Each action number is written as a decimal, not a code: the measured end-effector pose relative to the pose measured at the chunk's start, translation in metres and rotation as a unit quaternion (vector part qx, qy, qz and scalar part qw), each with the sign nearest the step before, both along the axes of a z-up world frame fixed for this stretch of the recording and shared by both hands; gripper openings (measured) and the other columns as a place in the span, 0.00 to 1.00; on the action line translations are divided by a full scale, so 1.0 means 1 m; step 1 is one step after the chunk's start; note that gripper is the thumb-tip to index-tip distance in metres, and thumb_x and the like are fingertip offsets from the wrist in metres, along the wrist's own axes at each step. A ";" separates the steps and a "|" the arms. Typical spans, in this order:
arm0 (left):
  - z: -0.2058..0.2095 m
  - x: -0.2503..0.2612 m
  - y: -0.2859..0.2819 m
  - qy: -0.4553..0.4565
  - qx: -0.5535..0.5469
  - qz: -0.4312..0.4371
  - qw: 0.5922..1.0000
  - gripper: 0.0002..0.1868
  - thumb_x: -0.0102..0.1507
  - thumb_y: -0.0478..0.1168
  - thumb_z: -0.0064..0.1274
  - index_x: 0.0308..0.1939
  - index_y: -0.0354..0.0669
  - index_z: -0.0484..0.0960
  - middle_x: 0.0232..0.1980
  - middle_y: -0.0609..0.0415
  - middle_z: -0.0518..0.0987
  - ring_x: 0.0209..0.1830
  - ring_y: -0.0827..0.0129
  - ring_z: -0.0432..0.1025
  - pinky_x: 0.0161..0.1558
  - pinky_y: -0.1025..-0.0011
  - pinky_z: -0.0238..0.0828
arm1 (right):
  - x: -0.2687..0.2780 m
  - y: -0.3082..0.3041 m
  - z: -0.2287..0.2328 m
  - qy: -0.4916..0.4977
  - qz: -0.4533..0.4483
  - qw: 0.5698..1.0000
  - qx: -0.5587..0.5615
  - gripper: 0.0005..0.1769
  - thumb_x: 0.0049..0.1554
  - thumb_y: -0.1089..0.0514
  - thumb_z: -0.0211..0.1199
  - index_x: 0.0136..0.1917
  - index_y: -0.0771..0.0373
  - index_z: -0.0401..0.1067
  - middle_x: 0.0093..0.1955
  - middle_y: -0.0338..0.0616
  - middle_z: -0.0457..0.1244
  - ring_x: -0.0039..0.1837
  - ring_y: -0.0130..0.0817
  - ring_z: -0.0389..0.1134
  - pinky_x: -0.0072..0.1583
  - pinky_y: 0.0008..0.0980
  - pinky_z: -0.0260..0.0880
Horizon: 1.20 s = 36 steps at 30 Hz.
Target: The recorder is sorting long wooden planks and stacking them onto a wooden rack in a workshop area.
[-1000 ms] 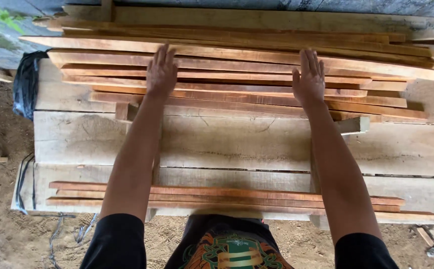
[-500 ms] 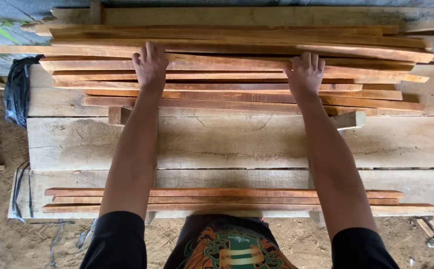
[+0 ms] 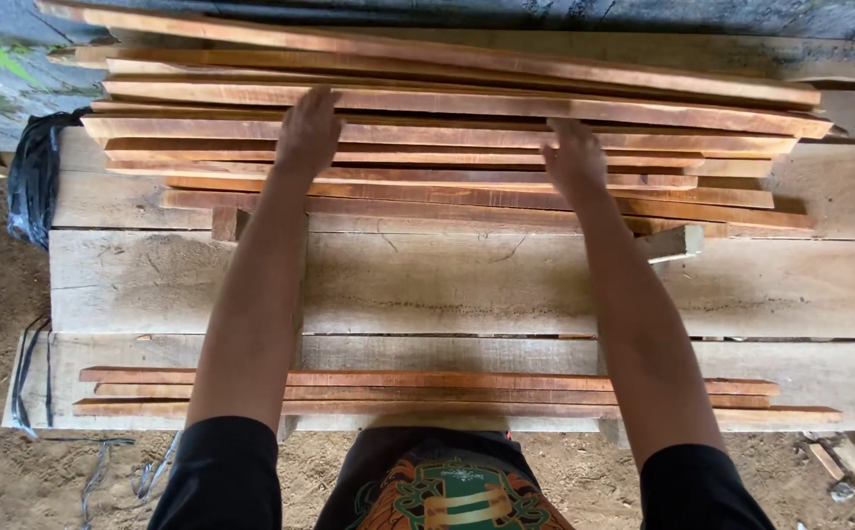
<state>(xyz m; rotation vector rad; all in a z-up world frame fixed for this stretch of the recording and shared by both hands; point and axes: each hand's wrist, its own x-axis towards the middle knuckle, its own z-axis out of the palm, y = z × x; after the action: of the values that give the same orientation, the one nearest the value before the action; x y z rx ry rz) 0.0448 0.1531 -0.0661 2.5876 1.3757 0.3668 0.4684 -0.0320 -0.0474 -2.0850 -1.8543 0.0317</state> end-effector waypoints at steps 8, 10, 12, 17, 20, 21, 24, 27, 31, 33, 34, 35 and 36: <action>-0.091 0.003 -0.013 0.074 0.198 0.053 0.976 0.26 0.62 0.44 0.65 0.60 0.50 0.70 0.58 0.52 0.69 0.63 0.59 0.64 0.69 0.47 0.52 | 0.016 0.000 -0.075 -0.169 -0.041 0.983 0.060 0.29 0.52 0.49 0.77 0.64 0.54 0.70 0.60 0.42 0.59 0.64 0.45 0.61 0.63 0.48 0.60; -0.094 -0.001 -0.013 0.086 0.293 0.059 0.950 0.21 0.58 0.43 0.68 0.51 0.50 0.75 0.50 0.53 0.70 0.55 0.61 0.67 0.66 0.49 0.56 | 0.025 0.001 -0.083 -0.211 -0.051 0.973 0.079 0.26 0.47 0.47 0.80 0.55 0.51 0.72 0.54 0.39 0.58 0.59 0.44 0.60 0.58 0.48 0.59; -0.101 -0.007 -0.008 0.115 0.254 0.036 0.960 0.25 0.56 0.43 0.73 0.50 0.49 0.74 0.51 0.53 0.69 0.58 0.59 0.67 0.68 0.41 0.50 | 0.030 -0.001 -0.078 -0.270 -0.003 0.954 0.130 0.30 0.36 0.45 0.84 0.50 0.48 0.73 0.50 0.40 0.59 0.57 0.42 0.61 0.62 0.47 0.59; -0.060 -0.021 -0.027 0.091 0.243 0.049 0.964 0.29 0.59 0.47 0.74 0.55 0.48 0.72 0.51 0.53 0.74 0.60 0.60 0.72 0.73 0.36 0.46 | 0.031 -0.024 -0.060 -0.260 0.031 0.950 0.168 0.35 0.43 0.47 0.83 0.58 0.53 0.70 0.53 0.41 0.64 0.59 0.41 0.68 0.71 0.50 0.60; -0.029 -0.032 -0.042 0.060 0.260 0.034 0.963 0.28 0.61 0.51 0.71 0.56 0.48 0.72 0.51 0.54 0.75 0.60 0.63 0.72 0.75 0.40 0.43 | 0.022 -0.047 -0.020 -0.180 0.052 0.965 0.182 0.28 0.53 0.51 0.77 0.61 0.58 0.69 0.54 0.45 0.66 0.59 0.45 0.68 0.73 0.52 0.57; -0.018 -0.036 -0.046 0.030 0.285 0.011 0.958 0.29 0.59 0.52 0.69 0.56 0.48 0.73 0.50 0.55 0.73 0.59 0.63 0.70 0.73 0.42 0.46 | 0.019 -0.053 -0.003 -0.113 0.076 0.971 0.196 0.24 0.56 0.53 0.74 0.61 0.62 0.69 0.55 0.49 0.65 0.59 0.50 0.66 0.74 0.55 0.54; 0.056 -0.037 -0.091 -0.040 0.290 -0.006 0.956 0.23 0.67 0.52 0.63 0.59 0.46 0.74 0.52 0.51 0.73 0.60 0.62 0.69 0.74 0.45 0.40 | 0.023 -0.068 0.014 -0.060 0.077 0.962 0.256 0.17 0.64 0.55 0.70 0.61 0.63 0.69 0.53 0.49 0.62 0.60 0.50 0.62 0.73 0.56 0.51; 0.070 -0.052 -0.114 -0.060 0.276 -0.018 0.959 0.22 0.75 0.57 0.51 0.60 0.45 0.73 0.53 0.50 0.72 0.60 0.62 0.67 0.73 0.44 0.38 | 0.018 -0.099 0.042 -0.073 0.093 0.948 0.294 0.21 0.61 0.54 0.69 0.64 0.62 0.67 0.55 0.50 0.60 0.59 0.49 0.59 0.68 0.53 0.49; 0.062 -0.074 -0.154 -0.040 0.256 -0.020 0.966 0.23 0.75 0.59 0.49 0.57 0.42 0.73 0.53 0.48 0.72 0.56 0.57 0.66 0.69 0.42 0.41 | -0.004 -0.146 0.048 -0.061 0.088 0.948 0.300 0.30 0.62 0.37 0.70 0.63 0.62 0.69 0.55 0.51 0.60 0.57 0.51 0.59 0.66 0.57 0.48; 0.071 -0.078 -0.187 -0.046 0.252 -0.038 0.966 0.22 0.75 0.59 0.43 0.55 0.44 0.73 0.51 0.49 0.72 0.57 0.58 0.66 0.69 0.46 0.42 | -0.008 -0.170 0.028 -0.070 0.069 0.954 0.283 0.33 0.58 0.34 0.74 0.61 0.62 0.72 0.53 0.51 0.60 0.58 0.53 0.61 0.70 0.58 0.45; 0.056 -0.082 -0.195 -0.047 0.253 -0.037 0.966 0.22 0.75 0.59 0.43 0.55 0.44 0.73 0.51 0.49 0.72 0.57 0.58 0.66 0.69 0.46 0.42 | -0.013 -0.180 0.022 -0.071 0.070 0.954 0.284 0.33 0.58 0.34 0.74 0.61 0.62 0.72 0.53 0.51 0.60 0.58 0.53 0.61 0.70 0.58 0.45; 0.041 -0.086 -0.203 -0.029 0.247 -0.030 0.968 0.22 0.73 0.60 0.46 0.51 0.44 0.73 0.49 0.50 0.72 0.55 0.58 0.66 0.68 0.46 0.42 | -0.018 -0.189 0.015 -0.064 0.064 0.961 0.262 0.32 0.57 0.34 0.74 0.60 0.61 0.72 0.52 0.50 0.60 0.57 0.52 0.61 0.68 0.57 0.48; 0.026 -0.091 -0.213 -0.011 0.240 -0.022 0.971 0.22 0.71 0.61 0.49 0.47 0.45 0.73 0.47 0.50 0.72 0.53 0.57 0.66 0.68 0.46 0.42 | -0.025 -0.200 0.008 -0.056 0.058 0.968 0.239 0.32 0.56 0.35 0.73 0.59 0.60 0.72 0.51 0.49 0.60 0.56 0.50 0.62 0.66 0.55 0.50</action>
<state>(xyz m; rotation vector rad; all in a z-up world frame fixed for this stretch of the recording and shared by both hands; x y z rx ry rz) -0.0465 -0.0594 -0.0398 2.9701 1.3551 0.8067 0.4437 -0.2321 -0.0392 -1.6730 -1.8216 -0.4677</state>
